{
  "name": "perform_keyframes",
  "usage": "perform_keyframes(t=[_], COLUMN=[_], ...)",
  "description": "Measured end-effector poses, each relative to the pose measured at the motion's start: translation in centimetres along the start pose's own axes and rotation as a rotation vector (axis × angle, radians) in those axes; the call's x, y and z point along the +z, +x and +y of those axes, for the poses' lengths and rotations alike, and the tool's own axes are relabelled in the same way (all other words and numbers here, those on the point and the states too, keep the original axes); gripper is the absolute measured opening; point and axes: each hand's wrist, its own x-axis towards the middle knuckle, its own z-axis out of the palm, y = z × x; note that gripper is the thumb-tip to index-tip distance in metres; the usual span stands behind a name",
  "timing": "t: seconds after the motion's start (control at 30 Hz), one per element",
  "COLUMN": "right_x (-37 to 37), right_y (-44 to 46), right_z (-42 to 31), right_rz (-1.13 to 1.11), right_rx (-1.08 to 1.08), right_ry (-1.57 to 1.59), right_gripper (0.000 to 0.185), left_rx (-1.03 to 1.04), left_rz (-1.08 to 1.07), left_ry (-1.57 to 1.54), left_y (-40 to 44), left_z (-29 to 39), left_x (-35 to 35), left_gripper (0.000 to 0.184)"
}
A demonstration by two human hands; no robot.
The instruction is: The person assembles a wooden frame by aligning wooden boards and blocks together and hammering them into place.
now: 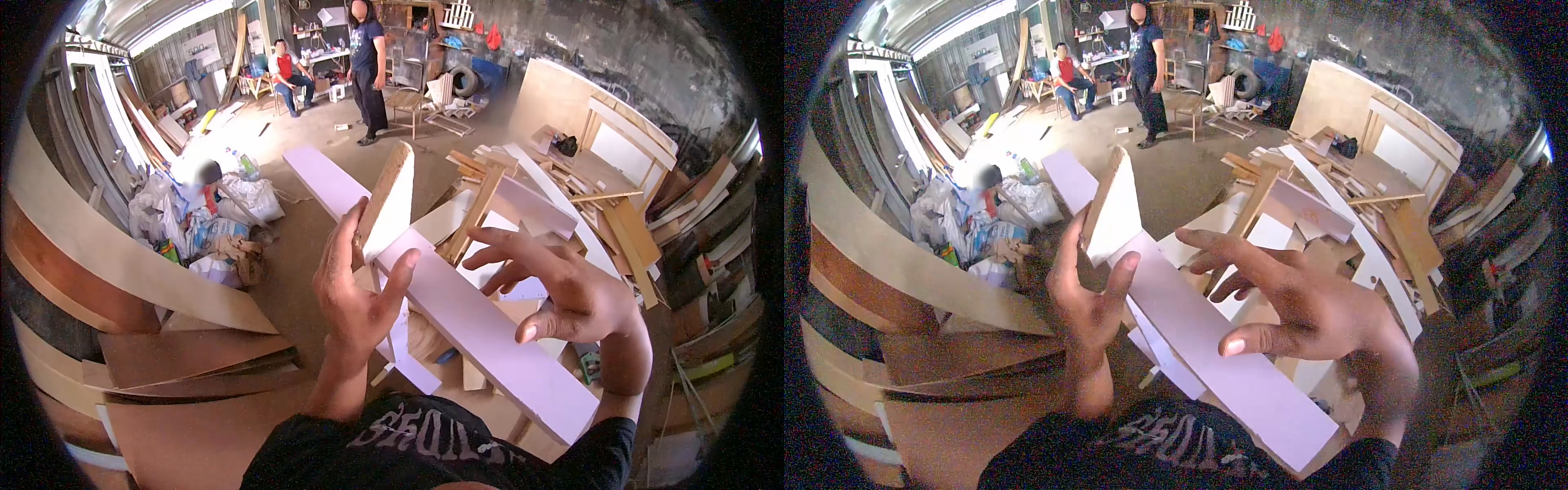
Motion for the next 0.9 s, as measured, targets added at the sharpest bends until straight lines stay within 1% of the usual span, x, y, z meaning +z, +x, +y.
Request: perform_keyframes(t=[0.13,0.2,0.23,0.3,0.37,0.43,0.47,0.53,0.57,0.63,0.67,0.73,0.77,0.83,0.9], right_x=[0.2,0.1,0.1,0.1,0.4,0.1,0.2,0.2,0.1,-0.1,-0.3,-0.6,-0.8,-0.9,-1.0], right_y=[0.3,0.3,0.4,0.6,0.6,0.5,0.5,0.5,0.4,0.5,0.6,0.9,0.9,1.3,1.6], right_z=[-0.3,-0.8,-1.1,-1.0,-0.8,-1.4,-1.2,-0.8,-1.6,-2.2,-2.2,-2.4,-2.5,-2.8,-3.6], right_rz=[-0.030,-0.050,-0.071,-0.092,-0.048,-0.057,-0.047,-0.026,-0.031,-0.040,-0.048,-0.060,-0.047,-0.040,-0.036], right_rx=[-0.030,0.015,0.057,0.099,0.018,0.077,0.048,-0.009,0.077,0.161,0.145,0.132,0.099,0.066,0.079], right_ry=[-0.133,-0.132,-0.136,-0.135,-0.125,-0.136,-0.141,-0.151,-0.205,-0.271,-0.282,-0.306,-0.359,-0.414,-0.499], right_gripper=[0.103,0.103,0.103,0.103,0.104,0.104,0.105,0.106,0.108,0.110,0.113,0.117,0.120,0.124,0.128], left_rx=[-0.004,-0.112,-0.122,0.024,0.031,0.047,0.037,0.094,0.088,0.102,0.104,0.317,0.257,0.233,0.198], left_rz=[-0.002,-0.027,-0.031,0.008,-0.009,-0.041,-0.045,-0.013,-0.009,0.029,0.037,-0.044,-0.013,-0.009,-0.015], left_ry=[-0.018,-0.159,-0.157,-0.235,-0.245,-0.273,-0.276,-0.291,-0.296,-0.413,-0.419,-0.110,-0.197,-0.213,-0.226], left_y=[-0.3,-0.5,-0.6,-0.1,0.0,0.4,0.3,0.0,-0.2,-0.5,-0.4,-0.1,-0.8,-0.8,-0.7], left_z=[-0.6,-1.2,-1.5,-2.2,-2.8,-2.8,-3.2,-3.9,-4.2,-4.6,-4.9,-5.6,-6.2,-6.2,-6.2], left_x=[-0.2,0.0,-0.1,-0.2,-0.8,-1.4,-1.6,-1.6,-1.5,-1.2,-1.5,-2.2,-1.7,-1.7,-1.9], left_gripper=[0.070,0.069,0.069,0.067,0.066,0.065,0.065,0.065,0.065,0.070,0.070,0.080,0.086,0.085,0.083])
